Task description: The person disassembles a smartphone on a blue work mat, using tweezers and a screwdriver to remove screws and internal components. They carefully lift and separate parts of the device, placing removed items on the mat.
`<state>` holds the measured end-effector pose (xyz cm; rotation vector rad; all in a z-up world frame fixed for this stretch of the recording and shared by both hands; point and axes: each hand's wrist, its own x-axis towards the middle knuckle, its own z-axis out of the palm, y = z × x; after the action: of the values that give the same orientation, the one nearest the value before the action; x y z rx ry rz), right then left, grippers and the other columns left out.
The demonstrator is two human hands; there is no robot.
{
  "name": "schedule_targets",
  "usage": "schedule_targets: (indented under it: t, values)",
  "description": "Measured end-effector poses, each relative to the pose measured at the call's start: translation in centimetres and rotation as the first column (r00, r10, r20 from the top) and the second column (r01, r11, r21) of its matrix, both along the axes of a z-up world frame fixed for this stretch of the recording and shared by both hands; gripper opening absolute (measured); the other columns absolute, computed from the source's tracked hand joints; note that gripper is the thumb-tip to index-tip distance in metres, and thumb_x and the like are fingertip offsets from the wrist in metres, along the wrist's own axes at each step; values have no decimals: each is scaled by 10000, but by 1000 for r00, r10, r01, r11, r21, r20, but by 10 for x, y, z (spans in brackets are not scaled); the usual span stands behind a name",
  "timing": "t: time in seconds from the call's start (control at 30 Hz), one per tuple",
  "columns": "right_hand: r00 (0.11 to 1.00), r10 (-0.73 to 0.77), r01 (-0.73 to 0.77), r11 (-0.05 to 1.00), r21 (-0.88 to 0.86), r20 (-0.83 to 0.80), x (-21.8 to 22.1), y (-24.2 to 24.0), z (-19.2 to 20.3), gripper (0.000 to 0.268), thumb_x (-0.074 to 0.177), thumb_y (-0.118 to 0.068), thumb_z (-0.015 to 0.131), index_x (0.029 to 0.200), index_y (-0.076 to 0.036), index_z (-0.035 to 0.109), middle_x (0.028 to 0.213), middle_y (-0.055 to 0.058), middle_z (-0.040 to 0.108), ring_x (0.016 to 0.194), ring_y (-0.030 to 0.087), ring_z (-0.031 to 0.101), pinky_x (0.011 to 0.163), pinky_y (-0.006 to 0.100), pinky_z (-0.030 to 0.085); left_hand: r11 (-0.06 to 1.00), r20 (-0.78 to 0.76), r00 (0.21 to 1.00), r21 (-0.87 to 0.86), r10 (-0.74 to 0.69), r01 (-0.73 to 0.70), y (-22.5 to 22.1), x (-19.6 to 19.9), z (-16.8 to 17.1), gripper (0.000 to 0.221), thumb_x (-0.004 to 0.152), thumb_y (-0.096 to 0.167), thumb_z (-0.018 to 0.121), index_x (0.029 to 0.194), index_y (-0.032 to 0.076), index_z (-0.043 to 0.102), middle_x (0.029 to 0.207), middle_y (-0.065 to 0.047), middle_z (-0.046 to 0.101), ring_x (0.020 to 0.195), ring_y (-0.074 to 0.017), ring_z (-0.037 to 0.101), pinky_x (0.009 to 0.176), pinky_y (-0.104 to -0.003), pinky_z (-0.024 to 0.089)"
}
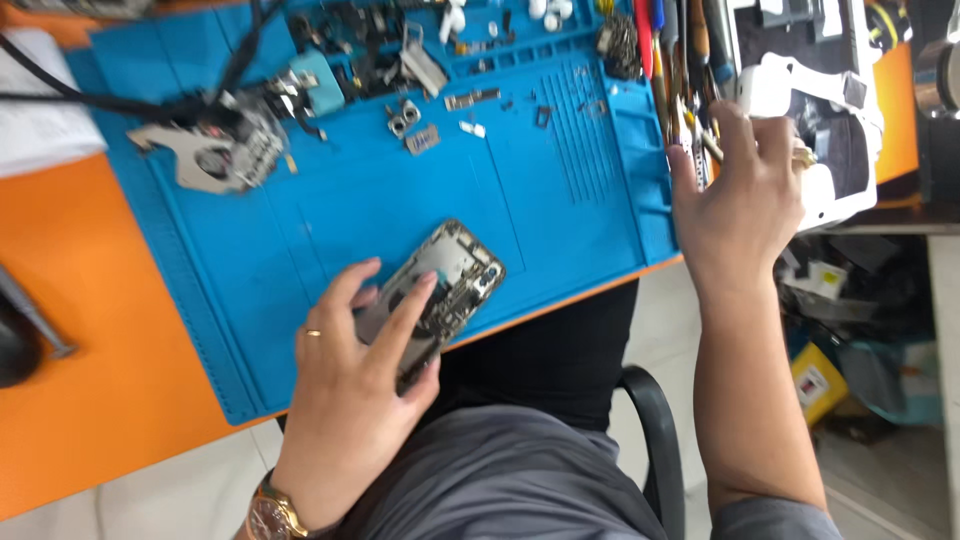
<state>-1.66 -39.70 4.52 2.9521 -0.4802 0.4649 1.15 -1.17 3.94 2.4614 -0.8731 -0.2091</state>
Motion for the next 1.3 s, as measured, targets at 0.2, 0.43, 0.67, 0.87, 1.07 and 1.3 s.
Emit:
schedule_targets:
  t: [0.2, 0.43, 0.67, 0.87, 1.07, 1.3]
  values:
    - [979, 99, 26, 811, 584, -180, 2, 89, 29, 149, 1034, -306, 736, 1036, -171, 801, 1018, 7, 816, 928, 201, 765, 787, 369, 539, 992, -324, 946, 123, 33, 8, -15, 23, 22, 1127, 831, 309, 855, 1753, 287, 207, 1439, -197, 455, 1193, -452, 563, 883, -573, 544]
    - [935, 313, -235, 197, 952, 167, 10, 155, 15, 219, 1056, -276, 662, 1133, -128, 803, 993, 8, 845, 731, 89, 750, 680, 254, 585, 891, -186, 932, -283, 312, -354, -34, 15, 3, 1317, 836, 308, 942, 1757, 92, 27, 1527, -280, 421, 1504, -504, 498, 1131, -576, 488]
    - [843, 386, -517, 384, 765, 376, 10, 162, 1, 146, 1057, -137, 659, 1111, -124, 794, 923, -17, 813, 693, 186, 756, 575, 332, 522, 788, -68, 885, -427, 461, -443, -44, -9, -23, 1301, 805, 151, 995, 1745, 55, 102, 1590, -270, 309, 1549, -487, 447, 1184, -580, 524]
    - [836, 280, -545, 525, 653, 473, 13, 178, -14, 108, 904, -36, 720, 922, -138, 750, 771, -21, 743, 570, 147, 656, 497, 306, 457, 804, 83, 856, -399, 511, -441, -44, -12, -33, 1291, 847, 233, 1032, 1742, 43, 122, 1502, -308, 424, 1346, -467, 458, 990, -589, 506]
    - [908, 260, -400, 308, 863, 328, 15, 171, 1, 88, 967, -114, 696, 988, -135, 779, 884, -20, 805, 786, 112, 804, 724, 276, 598, 812, 39, 864, -366, 503, -456, -37, -10, -35, 1289, 885, 311, 987, 1751, 57, 67, 1692, -307, 292, 1615, -538, 354, 1265, -669, 432]
    - [932, 357, -175, 285, 942, 65, 26, 174, 24, 116, 946, -215, 810, 916, -104, 824, 890, -15, 841, 813, 52, 775, 768, 242, 644, 789, -229, 889, -411, 396, -457, -18, 0, -19, 1238, 871, 338, 951, 1734, 78, 102, 1504, -250, 455, 1413, -446, 533, 1057, -521, 563]
